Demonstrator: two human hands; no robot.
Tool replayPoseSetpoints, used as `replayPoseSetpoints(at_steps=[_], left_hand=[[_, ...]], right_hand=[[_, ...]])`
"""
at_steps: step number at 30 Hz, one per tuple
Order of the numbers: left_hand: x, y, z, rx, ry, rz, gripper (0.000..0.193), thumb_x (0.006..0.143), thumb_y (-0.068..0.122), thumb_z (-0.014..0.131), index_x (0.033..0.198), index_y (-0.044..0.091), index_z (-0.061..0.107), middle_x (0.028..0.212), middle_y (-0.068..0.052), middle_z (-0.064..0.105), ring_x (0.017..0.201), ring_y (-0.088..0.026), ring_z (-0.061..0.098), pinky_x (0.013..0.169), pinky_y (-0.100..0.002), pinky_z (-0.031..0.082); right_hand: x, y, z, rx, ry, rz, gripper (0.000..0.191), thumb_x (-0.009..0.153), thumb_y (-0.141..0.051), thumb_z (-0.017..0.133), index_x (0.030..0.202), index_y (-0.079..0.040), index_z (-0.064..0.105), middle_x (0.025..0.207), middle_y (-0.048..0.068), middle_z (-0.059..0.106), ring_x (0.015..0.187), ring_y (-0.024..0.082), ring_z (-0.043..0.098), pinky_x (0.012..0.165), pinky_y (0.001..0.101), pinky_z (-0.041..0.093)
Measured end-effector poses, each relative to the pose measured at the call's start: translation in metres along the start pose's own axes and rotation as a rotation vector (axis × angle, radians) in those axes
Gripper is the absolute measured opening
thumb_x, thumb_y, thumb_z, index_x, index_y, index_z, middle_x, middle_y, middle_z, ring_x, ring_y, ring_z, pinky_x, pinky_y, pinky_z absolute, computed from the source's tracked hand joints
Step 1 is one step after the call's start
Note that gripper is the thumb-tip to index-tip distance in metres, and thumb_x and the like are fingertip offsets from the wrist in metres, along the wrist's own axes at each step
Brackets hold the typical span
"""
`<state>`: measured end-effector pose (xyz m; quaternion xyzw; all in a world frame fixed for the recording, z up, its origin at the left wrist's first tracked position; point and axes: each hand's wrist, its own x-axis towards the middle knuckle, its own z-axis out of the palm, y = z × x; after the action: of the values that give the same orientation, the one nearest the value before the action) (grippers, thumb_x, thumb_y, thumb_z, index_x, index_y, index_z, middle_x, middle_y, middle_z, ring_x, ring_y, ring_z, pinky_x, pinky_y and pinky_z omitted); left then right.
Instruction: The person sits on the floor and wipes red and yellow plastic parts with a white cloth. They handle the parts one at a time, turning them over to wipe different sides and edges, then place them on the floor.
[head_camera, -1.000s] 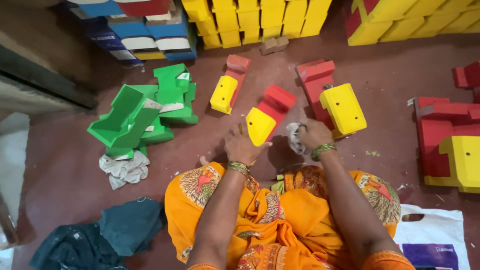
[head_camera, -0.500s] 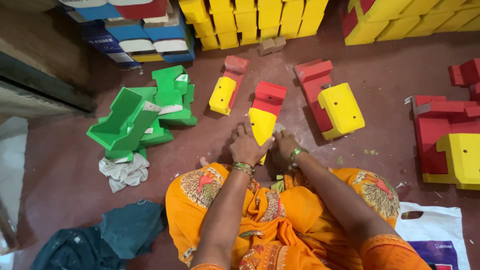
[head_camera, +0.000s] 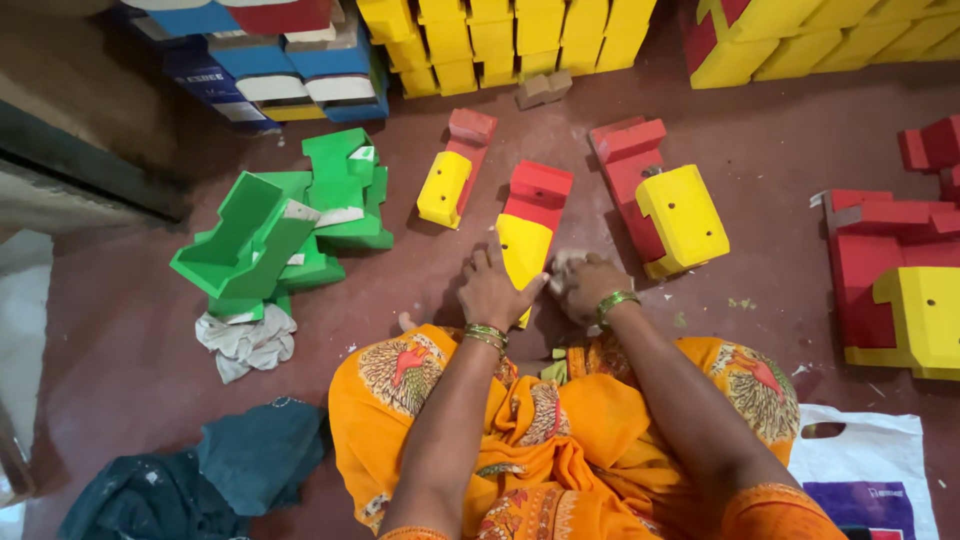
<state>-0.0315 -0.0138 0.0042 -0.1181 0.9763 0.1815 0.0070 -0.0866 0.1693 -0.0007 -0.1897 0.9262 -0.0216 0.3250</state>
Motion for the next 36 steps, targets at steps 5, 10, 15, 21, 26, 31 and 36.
replayPoseSetpoints(at_steps=[5, 10, 15, 21, 26, 31, 36], left_hand=[[-0.001, -0.001, 0.000, -0.005, 0.018, 0.008, 0.120, 0.072, 0.074, 0.072, 0.161, 0.013, 0.021, 0.129, -0.017, 0.052, 0.121, -0.044, 0.054, 0.081, -0.055, 0.058], [0.000, 0.000, 0.002, -0.006, 0.033, 0.016, 0.120, 0.071, 0.077, 0.072, 0.159, 0.013, 0.022, 0.131, -0.018, 0.051, 0.119, -0.045, 0.054, 0.081, -0.056, 0.057], [0.001, -0.001, 0.002, -0.032, 0.024, 0.011, 0.121, 0.073, 0.077, 0.071, 0.161, 0.012, 0.020, 0.131, -0.019, 0.051, 0.120, -0.045, 0.054, 0.084, -0.056, 0.057], [0.000, -0.002, 0.004, -0.014, 0.030, 0.012, 0.120, 0.071, 0.075, 0.073, 0.161, 0.014, 0.021, 0.130, -0.018, 0.051, 0.122, -0.047, 0.052, 0.081, -0.057, 0.057], [0.001, -0.001, 0.003, -0.029, 0.025, 0.011, 0.119, 0.071, 0.075, 0.074, 0.160, 0.013, 0.024, 0.131, -0.018, 0.052, 0.121, -0.045, 0.054, 0.085, -0.055, 0.057], [0.002, 0.000, -0.001, -0.033, 0.004, 0.004, 0.120, 0.071, 0.075, 0.073, 0.159, 0.012, 0.022, 0.132, -0.018, 0.051, 0.120, -0.044, 0.054, 0.082, -0.056, 0.057], [0.001, 0.001, -0.003, -0.011, -0.007, 0.004, 0.121, 0.072, 0.075, 0.072, 0.161, 0.012, 0.020, 0.130, -0.018, 0.051, 0.121, -0.045, 0.053, 0.080, -0.055, 0.058]], right_hand=[[0.028, -0.019, 0.039, -0.160, 0.040, -0.105, 0.075, 0.082, -0.034, 0.072, 0.147, -0.006, 0.049, 0.148, 0.019, 0.045, 0.130, 0.041, 0.050, 0.107, 0.0450, 0.047], [0.005, -0.031, 0.055, -0.153, -0.238, -0.265, 0.066, 0.081, -0.037, 0.073, 0.143, -0.024, 0.055, 0.151, 0.012, 0.047, 0.139, 0.036, 0.047, 0.112, 0.0468, 0.043], [-0.010, -0.019, 0.013, 0.056, -0.279, -0.137, 0.050, 0.083, -0.036, 0.060, 0.130, -0.028, 0.075, 0.138, 0.009, 0.072, 0.128, 0.031, 0.069, 0.105, 0.0408, 0.054], [0.016, -0.010, 0.033, 0.102, 0.155, 0.028, 0.072, 0.084, -0.037, 0.070, 0.147, -0.013, 0.046, 0.148, 0.013, 0.048, 0.130, 0.040, 0.052, 0.105, 0.0465, 0.048], [0.030, -0.023, 0.070, -0.166, -0.044, -0.239, 0.066, 0.088, -0.044, 0.069, 0.141, -0.008, 0.051, 0.147, 0.018, 0.048, 0.131, 0.038, 0.052, 0.109, 0.0441, 0.044], [0.010, -0.010, 0.047, -0.068, -0.197, -0.203, 0.053, 0.082, -0.036, 0.064, 0.132, -0.017, 0.068, 0.136, 0.013, 0.066, 0.124, 0.031, 0.064, 0.107, 0.0409, 0.052], [0.008, -0.006, 0.016, 0.082, 0.129, 0.080, 0.056, 0.087, -0.039, 0.066, 0.137, -0.014, 0.060, 0.143, 0.012, 0.059, 0.130, 0.036, 0.057, 0.107, 0.0448, 0.049]])
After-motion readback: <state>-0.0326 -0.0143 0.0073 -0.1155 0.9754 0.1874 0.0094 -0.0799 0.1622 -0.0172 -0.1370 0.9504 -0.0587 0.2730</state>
